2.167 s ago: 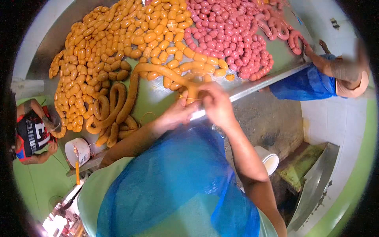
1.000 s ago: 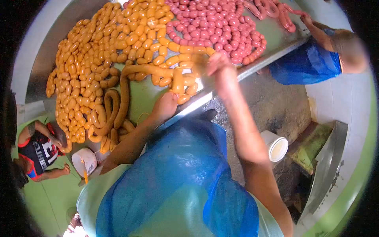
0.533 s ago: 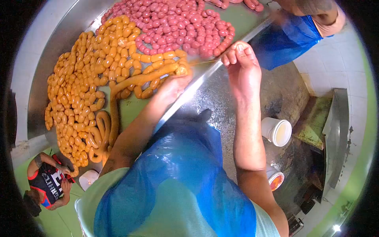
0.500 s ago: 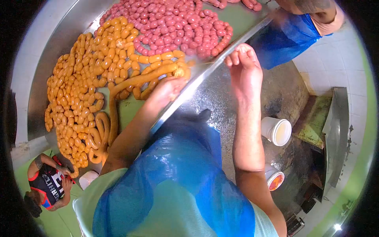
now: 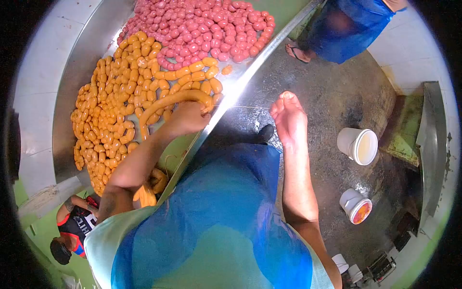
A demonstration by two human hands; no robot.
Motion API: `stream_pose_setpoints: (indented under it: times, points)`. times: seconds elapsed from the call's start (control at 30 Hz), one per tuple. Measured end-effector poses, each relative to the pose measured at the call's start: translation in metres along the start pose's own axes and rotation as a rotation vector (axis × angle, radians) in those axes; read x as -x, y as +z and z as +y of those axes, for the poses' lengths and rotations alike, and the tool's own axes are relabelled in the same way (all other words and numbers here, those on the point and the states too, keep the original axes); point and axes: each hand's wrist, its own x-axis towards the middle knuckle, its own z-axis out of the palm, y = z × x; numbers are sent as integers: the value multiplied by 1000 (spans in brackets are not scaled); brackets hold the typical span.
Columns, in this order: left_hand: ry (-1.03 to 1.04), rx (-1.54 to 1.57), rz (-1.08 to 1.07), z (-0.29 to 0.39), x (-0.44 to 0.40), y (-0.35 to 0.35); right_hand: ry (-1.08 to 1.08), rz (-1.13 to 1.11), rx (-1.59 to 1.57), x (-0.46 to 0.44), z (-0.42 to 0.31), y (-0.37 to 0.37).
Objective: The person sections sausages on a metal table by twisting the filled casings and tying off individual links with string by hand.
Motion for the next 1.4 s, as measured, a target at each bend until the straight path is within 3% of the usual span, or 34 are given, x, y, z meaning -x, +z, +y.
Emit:
stream_pose_setpoints:
  times: [0.03,0.13,0.17,0.2,0.23,0.27,0.3,0.33,0.37,0.4,0.43,0.47,0.5,0.53,0.57,0.6,0.63,0.67,0.7,0.77,0.8,0.83,0.87,0.9,0.93,0.97,1.0,1.03,1.13,1.2,1.23,1.3,1.37,1.4]
  points:
    - [-5,-220,30,10,-4,-2,-6,4,-3,3,-2,-1]
    - [11,-186,-144,31,-22,-20,-38,21,71,10,-11,-10]
    - [15,-189,-145,32,-22,-21,42,180,78,9,-15,-19]
    - [90,-108,-102,34,-22,-25,121,337,82,7,-20,-26]
    - [165,-27,-60,37,-22,-28,115,337,80,4,-25,-33]
    - [168,-26,-59,42,-17,-27,64,382,-16,-2,-30,-39]
    - [100,173,-77,58,1,-31,14,429,-112,-8,-33,-44]
    - [27,375,-97,70,16,-27,-472,442,181,-19,-17,-34]
    - [20,380,-104,72,24,-11,-618,307,715,-14,-2,8]
    - [63,470,31,72,28,12,-860,234,1179,-9,13,49]
    - [105,559,172,70,32,35,-620,-390,1716,13,9,77]
    - [162,484,317,66,35,63,-676,-668,1682,29,19,92]
    - [221,408,462,59,37,90,-676,-582,1591,37,35,82]
    - [355,17,671,53,40,111,-403,-411,1577,47,45,64]
    - [338,34,688,57,39,109,-134,-252,1549,49,49,47]
    - [313,192,648,64,44,104,-115,-278,1564,46,55,38]
    - [286,349,596,67,53,105,166,-345,1415,48,62,30]
    - [326,106,516,54,53,114,430,-394,1246,49,70,23]
    - [317,108,518,55,55,109,437,-401,1246,47,83,18]
    - [17,345,313,64,59,91,467,-320,614,39,116,14]
    - [12,343,318,58,57,84,534,-233,393,28,134,7]
    - [135,287,337,47,56,76,535,-236,390,21,135,16]
    - [257,229,356,38,55,67,428,-460,606,14,133,25]
    - [254,222,358,38,55,50,305,-685,816,3,131,32]
    - [118,378,261,42,57,28,344,-827,1084,-13,123,27]
    - [-18,533,156,43,60,15,250,-792,1178,-11,105,39]
    - [157,391,302,34,62,19,250,-583,988,-2,97,44]
    - [163,393,313,33,59,20,246,-386,801,8,91,47]
    - [71,623,230,31,51,45,337,-384,914,22,97,42]
    - [410,233,415,24,39,76,249,-289,1027,23,112,41]
    - [415,234,415,34,40,68,180,-233,1000,21,121,40]
    - [49,533,273,52,45,49,109,-265,1009,14,127,41]
    - [65,591,176,49,47,31,47,-280,1009,9,126,37]
    - [82,648,86,46,48,25,219,-371,947,3,120,36]
